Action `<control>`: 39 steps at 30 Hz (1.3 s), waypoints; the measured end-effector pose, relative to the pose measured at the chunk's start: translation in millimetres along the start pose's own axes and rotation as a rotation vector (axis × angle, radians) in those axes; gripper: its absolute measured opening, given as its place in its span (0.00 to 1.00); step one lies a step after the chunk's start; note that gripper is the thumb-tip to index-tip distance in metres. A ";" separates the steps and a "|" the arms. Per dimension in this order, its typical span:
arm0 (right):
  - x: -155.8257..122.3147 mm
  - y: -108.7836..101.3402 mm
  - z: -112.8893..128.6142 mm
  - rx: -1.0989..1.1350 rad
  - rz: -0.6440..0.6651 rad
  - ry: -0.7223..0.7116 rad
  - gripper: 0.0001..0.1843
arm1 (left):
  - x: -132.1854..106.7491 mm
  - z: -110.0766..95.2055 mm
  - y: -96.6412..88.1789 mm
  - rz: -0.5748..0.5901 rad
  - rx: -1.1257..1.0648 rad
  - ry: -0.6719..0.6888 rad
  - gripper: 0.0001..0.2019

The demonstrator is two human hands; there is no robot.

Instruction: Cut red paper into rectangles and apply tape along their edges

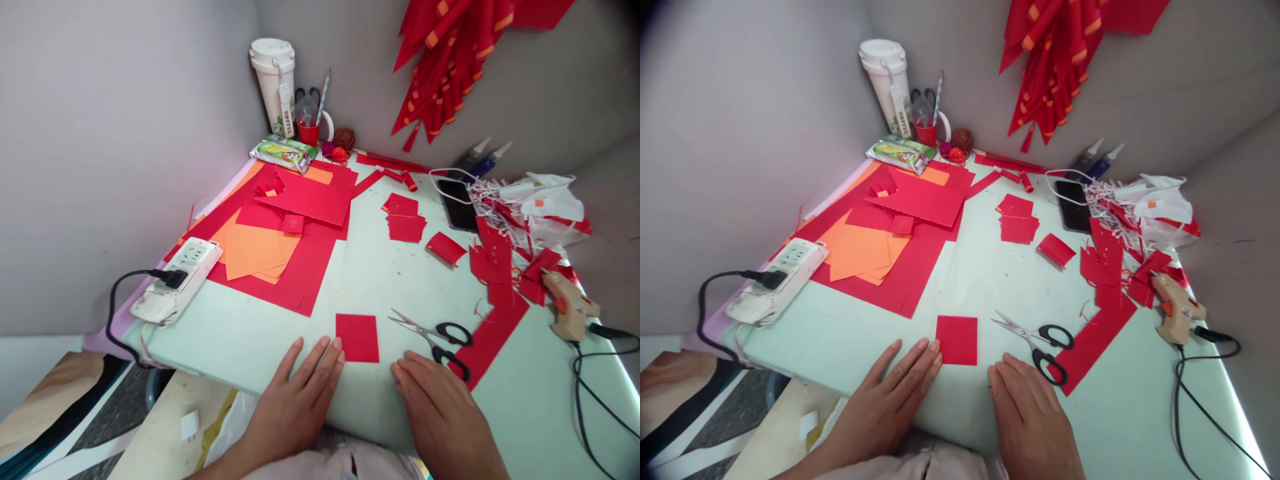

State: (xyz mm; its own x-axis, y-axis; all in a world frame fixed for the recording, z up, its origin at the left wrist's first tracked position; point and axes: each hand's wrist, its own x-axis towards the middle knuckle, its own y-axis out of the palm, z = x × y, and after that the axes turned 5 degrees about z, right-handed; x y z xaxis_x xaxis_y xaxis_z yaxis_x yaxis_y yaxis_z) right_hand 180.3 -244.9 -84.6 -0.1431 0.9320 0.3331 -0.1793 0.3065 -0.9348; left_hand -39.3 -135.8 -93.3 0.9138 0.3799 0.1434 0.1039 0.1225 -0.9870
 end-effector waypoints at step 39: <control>19.3 27.5 24.1 0.105 -0.016 0.000 0.17 | 6.2 7.5 -12.6 0.083 -0.090 0.128 0.41</control>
State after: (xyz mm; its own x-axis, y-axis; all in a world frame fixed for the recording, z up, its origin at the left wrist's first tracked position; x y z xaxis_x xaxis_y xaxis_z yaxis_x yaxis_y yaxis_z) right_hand 149.1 -223.1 -101.0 -0.1397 0.9272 0.3476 -0.2823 0.2992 -0.9115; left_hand -37.9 -128.1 -79.5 0.9628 0.2643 0.0568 0.0560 0.0105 -0.9984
